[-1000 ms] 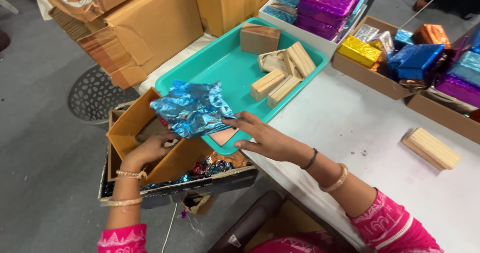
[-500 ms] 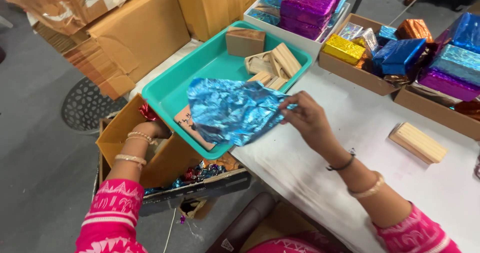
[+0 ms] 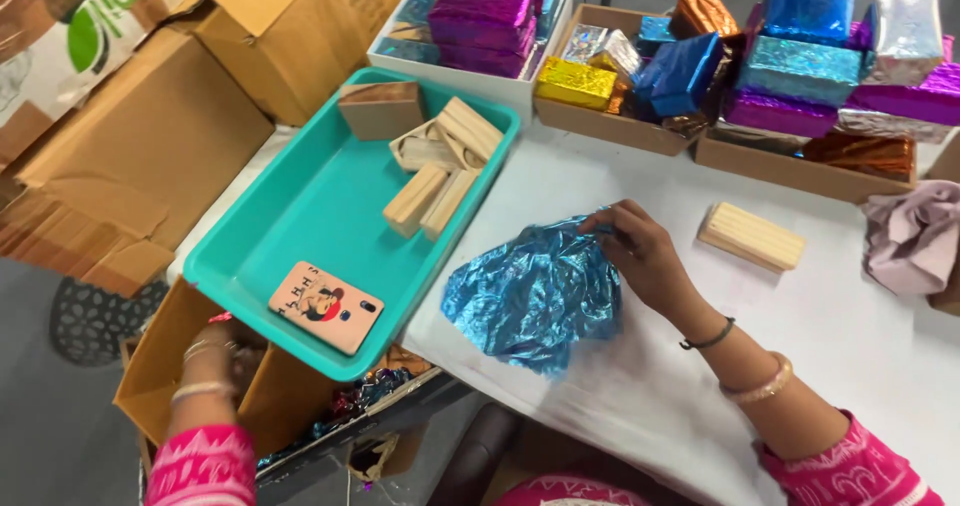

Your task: Wrapping wooden blocks in colored foil and securing them.

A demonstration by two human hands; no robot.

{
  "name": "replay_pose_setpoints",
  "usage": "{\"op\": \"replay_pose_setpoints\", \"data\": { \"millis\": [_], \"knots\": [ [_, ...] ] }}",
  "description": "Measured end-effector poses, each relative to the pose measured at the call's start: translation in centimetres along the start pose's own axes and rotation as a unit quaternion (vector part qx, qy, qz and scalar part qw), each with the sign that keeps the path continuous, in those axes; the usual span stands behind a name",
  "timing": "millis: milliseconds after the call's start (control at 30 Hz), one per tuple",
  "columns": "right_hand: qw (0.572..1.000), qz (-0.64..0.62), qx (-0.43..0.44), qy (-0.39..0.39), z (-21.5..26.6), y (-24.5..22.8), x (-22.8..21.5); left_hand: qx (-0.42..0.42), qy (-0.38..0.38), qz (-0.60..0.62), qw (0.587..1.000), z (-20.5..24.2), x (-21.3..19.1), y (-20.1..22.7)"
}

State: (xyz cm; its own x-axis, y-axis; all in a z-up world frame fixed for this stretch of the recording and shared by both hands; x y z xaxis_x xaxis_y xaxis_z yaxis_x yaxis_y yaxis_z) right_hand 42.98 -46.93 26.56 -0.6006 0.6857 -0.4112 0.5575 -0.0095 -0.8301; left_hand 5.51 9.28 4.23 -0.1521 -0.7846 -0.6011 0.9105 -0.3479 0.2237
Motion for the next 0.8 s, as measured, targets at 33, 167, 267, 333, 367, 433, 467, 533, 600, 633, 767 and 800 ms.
{"op": "replay_pose_setpoints", "data": {
  "millis": [33,167,267,333,367,433,467,533,600,633,767,800],
  "knots": [
    [1.0,0.0,0.002,0.004,-0.1,0.1,-0.2,-0.007,-0.005,0.02,1.0,-2.8,-0.1,-0.7],
    [1.0,0.007,0.017,-0.004,-0.1,0.7,-0.4,-0.037,-0.027,0.107,0.993,-9.7,-2.3,-5.8],
    [1.0,0.017,0.008,0.003,-0.1,0.9,-0.7,0.006,0.066,0.04,0.997,-5.7,-4.7,-8.1],
    [1.0,0.017,0.012,0.01,0.1,0.9,-0.9,0.061,0.159,-0.05,0.984,-1.4,-6.1,-4.0],
    [0.999,0.003,0.05,0.008,0.2,1.2,-0.9,0.097,0.222,-0.075,0.967,1.6,-6.4,-1.2],
    [0.996,-0.009,0.087,0.007,0.2,1.4,-0.8,0.137,0.283,-0.098,0.944,-0.4,-6.6,-1.6],
    [0.996,-0.007,0.093,0.009,0.3,1.4,-0.8,0.063,0.164,0.145,0.974,-6.1,-4.9,-6.4],
    [0.995,-0.002,0.099,0.014,0.3,1.0,-0.8,-0.006,0.023,0.374,0.927,-10.7,-0.7,-9.5],
    [0.996,0.017,0.083,0.02,0.3,0.1,-1.1,0.027,0.007,0.395,0.918,-10.4,-0.5,-8.7],
    [0.996,0.019,0.085,0.024,0.5,0.4,-1.6,0.029,0.005,0.392,0.919,-10.1,-0.3,-8.3],
    [0.996,-0.014,0.086,-0.004,1.5,1.3,-2.5,0.007,-0.051,0.359,0.932,-10.5,0.1,-9.7],
    [0.996,-0.008,0.093,-0.011,1.8,1.5,-2.9,-0.056,-0.079,0.287,0.953,-11.0,0.0,-10.9]
  ]
}}
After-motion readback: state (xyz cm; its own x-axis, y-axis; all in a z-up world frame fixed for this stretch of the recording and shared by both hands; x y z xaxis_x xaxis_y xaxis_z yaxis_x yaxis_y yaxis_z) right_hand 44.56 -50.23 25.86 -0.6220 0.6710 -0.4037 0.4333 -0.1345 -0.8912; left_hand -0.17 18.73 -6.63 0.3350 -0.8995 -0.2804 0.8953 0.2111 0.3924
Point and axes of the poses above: each hand's wrist, its own z-axis away from the middle knuckle, its own x-axis out of the palm, y = z × x, the point moved 7 cm from there along -z, towards the middle knuckle, and after that the axes turned 4 degrees about -y, right-handed, at the moved point
